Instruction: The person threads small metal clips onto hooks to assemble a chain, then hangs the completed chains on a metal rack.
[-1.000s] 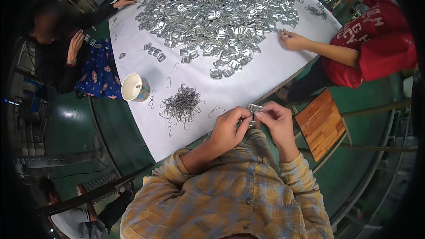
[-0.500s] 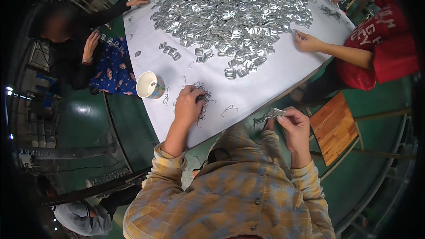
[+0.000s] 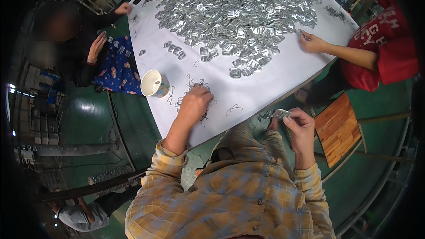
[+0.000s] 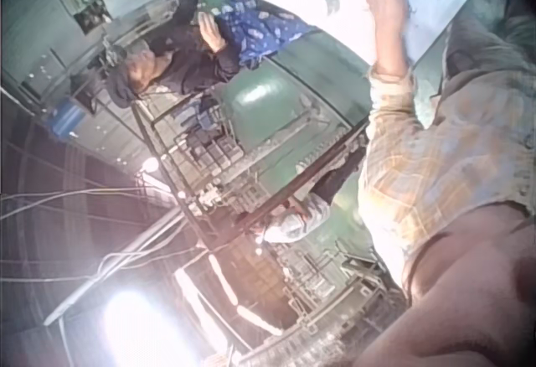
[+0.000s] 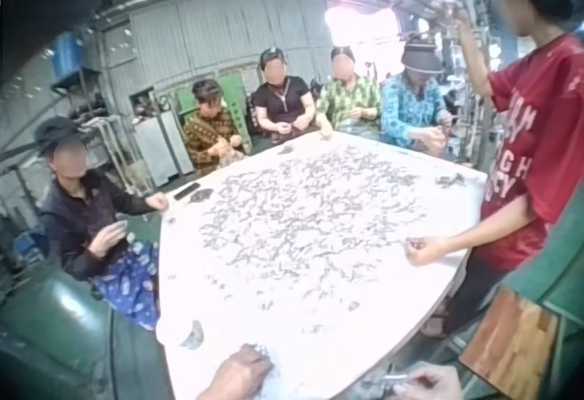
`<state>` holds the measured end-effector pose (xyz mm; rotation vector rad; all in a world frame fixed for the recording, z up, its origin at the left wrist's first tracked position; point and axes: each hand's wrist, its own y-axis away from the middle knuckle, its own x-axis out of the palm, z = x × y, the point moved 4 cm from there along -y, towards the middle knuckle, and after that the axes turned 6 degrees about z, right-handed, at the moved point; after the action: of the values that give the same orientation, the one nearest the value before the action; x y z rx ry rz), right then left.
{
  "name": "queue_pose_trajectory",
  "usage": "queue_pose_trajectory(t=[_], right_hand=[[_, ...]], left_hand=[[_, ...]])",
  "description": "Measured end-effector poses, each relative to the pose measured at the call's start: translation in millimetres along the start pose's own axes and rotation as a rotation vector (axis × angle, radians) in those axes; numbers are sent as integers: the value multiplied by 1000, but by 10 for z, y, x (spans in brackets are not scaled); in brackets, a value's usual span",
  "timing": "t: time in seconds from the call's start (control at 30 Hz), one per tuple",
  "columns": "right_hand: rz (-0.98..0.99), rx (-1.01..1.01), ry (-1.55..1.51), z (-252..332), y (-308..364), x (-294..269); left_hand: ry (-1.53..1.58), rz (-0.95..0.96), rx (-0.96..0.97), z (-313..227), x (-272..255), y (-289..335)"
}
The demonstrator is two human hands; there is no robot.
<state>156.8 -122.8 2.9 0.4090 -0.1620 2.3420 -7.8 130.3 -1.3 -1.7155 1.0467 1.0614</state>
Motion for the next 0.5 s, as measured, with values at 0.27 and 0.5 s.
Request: queue_pose_trajectory(t=[0.27,0.5], right_hand=[[12,29,-21,-53,21,12],[8,69,-62,-140,26,27]], left_hand=[[-187,196,78,5,162,-71],[544,-63,-40,-559,-188,-284]])
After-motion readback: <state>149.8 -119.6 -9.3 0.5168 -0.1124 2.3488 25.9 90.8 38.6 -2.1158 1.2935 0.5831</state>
